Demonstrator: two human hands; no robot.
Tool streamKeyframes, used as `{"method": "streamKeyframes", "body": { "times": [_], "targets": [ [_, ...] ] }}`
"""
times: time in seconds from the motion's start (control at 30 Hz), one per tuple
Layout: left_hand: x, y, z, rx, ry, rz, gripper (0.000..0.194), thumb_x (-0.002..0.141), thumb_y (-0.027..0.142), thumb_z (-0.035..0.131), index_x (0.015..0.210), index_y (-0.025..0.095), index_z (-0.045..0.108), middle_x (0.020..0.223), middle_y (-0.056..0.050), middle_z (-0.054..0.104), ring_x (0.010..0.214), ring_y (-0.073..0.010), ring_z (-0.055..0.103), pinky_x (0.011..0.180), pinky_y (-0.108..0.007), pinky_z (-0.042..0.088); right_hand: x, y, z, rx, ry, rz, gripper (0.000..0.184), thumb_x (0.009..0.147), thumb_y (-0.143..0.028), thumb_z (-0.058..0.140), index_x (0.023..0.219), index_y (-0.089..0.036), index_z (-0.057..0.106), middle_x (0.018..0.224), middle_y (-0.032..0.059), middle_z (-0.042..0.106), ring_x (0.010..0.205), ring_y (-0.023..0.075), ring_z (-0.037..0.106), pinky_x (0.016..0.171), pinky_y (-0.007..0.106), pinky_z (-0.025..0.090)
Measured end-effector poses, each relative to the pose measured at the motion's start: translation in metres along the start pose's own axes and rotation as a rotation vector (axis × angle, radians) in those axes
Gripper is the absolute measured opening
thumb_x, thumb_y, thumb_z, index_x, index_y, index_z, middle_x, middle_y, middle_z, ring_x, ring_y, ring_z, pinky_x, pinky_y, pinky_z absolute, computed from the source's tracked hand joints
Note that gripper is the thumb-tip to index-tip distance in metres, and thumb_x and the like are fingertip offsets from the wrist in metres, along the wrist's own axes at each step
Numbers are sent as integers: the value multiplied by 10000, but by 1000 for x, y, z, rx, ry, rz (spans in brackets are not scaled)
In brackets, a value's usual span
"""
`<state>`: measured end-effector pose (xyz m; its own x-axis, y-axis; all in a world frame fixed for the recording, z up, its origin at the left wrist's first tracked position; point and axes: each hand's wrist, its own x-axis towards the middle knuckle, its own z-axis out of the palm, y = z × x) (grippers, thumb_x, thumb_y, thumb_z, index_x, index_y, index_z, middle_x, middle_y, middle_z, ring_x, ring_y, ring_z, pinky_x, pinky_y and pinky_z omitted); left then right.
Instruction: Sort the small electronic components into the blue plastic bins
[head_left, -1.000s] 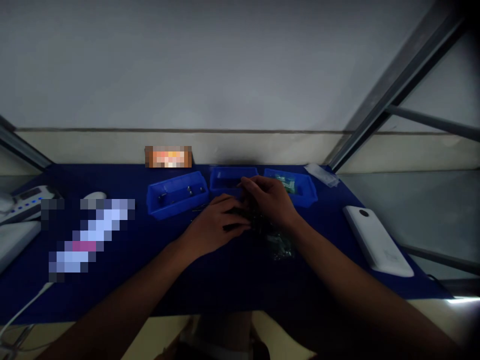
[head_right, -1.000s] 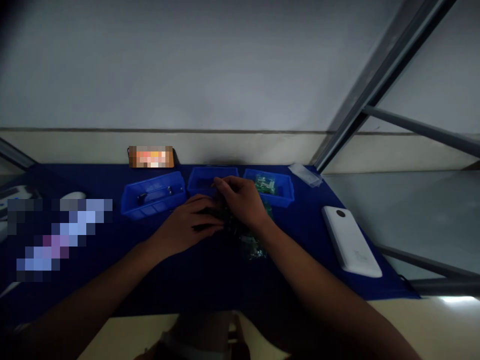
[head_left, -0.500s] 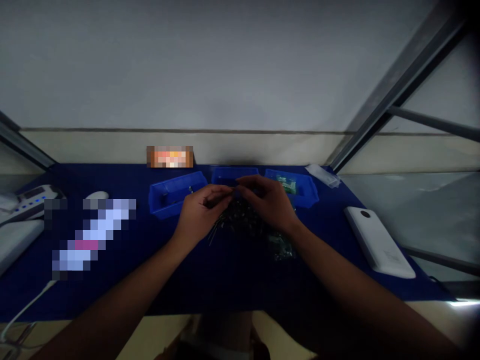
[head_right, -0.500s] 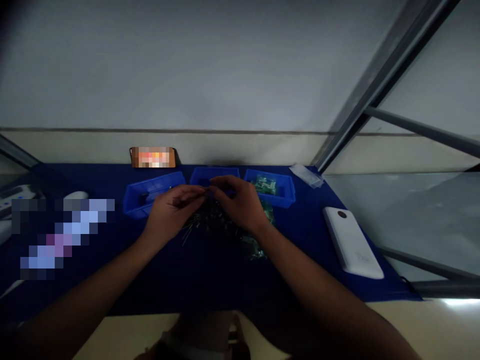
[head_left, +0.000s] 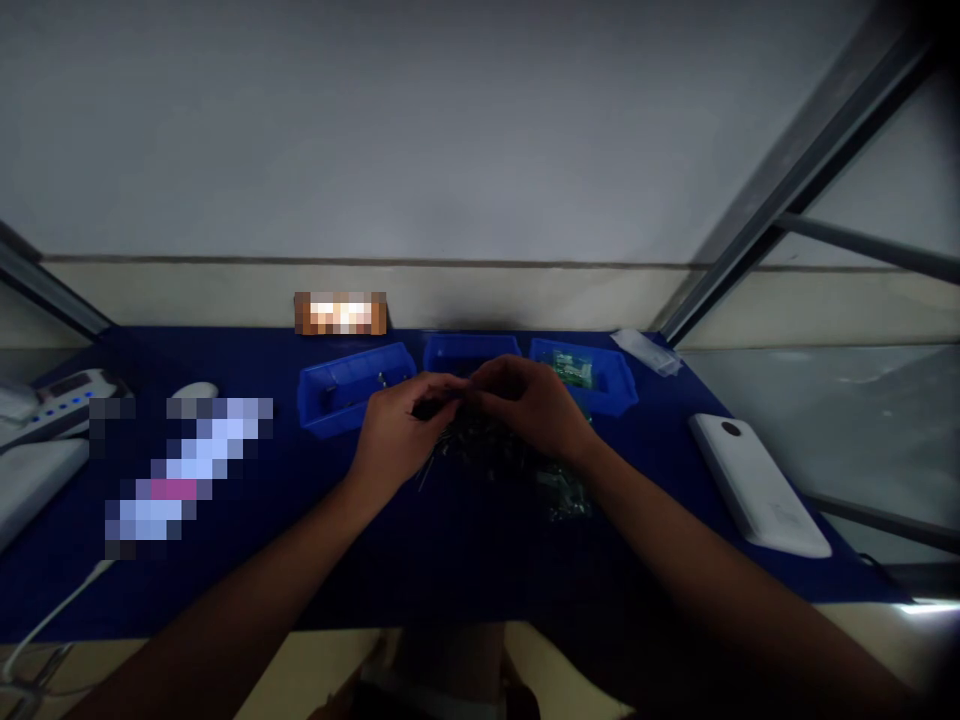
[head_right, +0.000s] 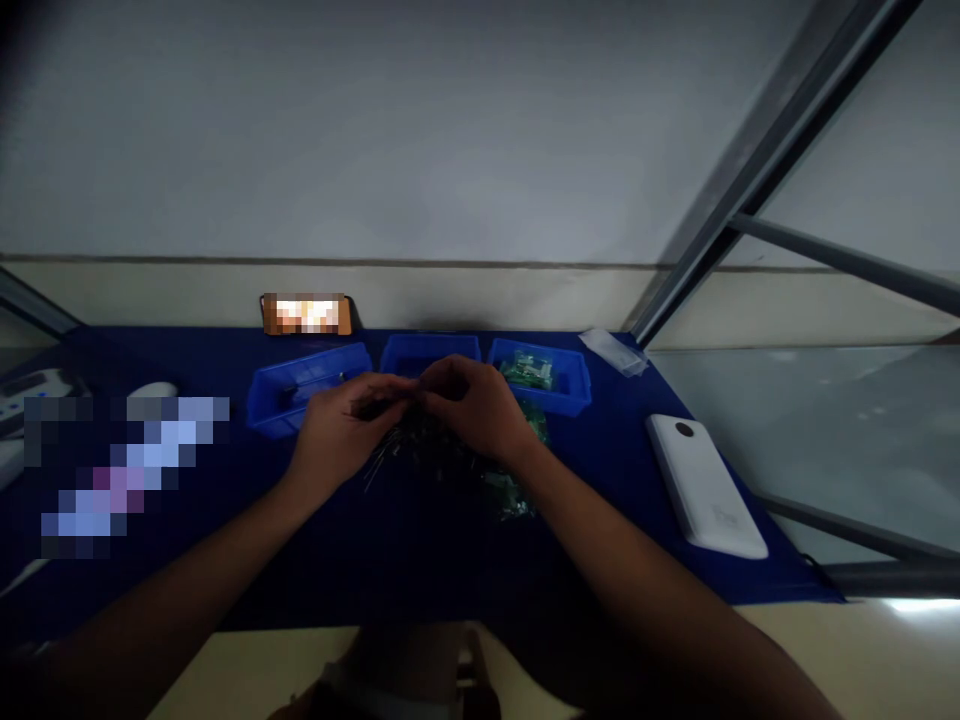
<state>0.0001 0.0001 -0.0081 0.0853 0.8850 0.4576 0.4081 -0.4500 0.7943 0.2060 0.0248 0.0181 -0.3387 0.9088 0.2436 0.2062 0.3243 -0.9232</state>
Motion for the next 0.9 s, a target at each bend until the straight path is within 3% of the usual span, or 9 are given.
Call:
{"method": "streamKeyframes", "body": {
  "times": [0.47, 0.57, 0.7, 0.9],
  "targets": [
    [2, 5, 0, -117, 6, 2, 269, 925, 226, 724, 1195, 229, 726, 1146, -60, 788, 1046, -218, 772, 959, -369, 617, -1, 0, 3, -12, -48, -9, 287, 871, -188, 695, 1155, -207, 725, 1061, 32, 796, 939, 188, 751, 832, 314, 581],
    [2, 7, -1, -70, 8, -23, 258, 933, 285, 740, 1185, 228, 737, 1120, -62, 794, 1010, -215, 771, 911, -345, 615, -2, -3, 2, -71, -45, 8, 279, 890, -196, 665, 1156, -220, 748, 1030, 29, 802, 918, 195, 755, 813, 321, 582],
    [1, 10, -3, 14, 27, -52, 248, 966, 413, 714, 1129, 242, 789, 1040, -40, 811, 885, -198, 760, 782, -299, 597, -2, -4, 2, -164, 58, -64, 205, 902, -223, 675, 1074, -244, 784, 1061, 23, 793, 951, 193, 755, 858, 326, 585],
    [0, 11, -1, -37, -65, -112, 283, 976, 473, 692, 1130, 271, 818, 1048, -14, 831, 895, -217, 782, 720, -285, 590, -3, -1, 3, -214, 67, -158, 184, 877, -187, 694, 1042, -242, 755, 997, 20, 783, 922, 193, 747, 802, 304, 587]
  ]
}}
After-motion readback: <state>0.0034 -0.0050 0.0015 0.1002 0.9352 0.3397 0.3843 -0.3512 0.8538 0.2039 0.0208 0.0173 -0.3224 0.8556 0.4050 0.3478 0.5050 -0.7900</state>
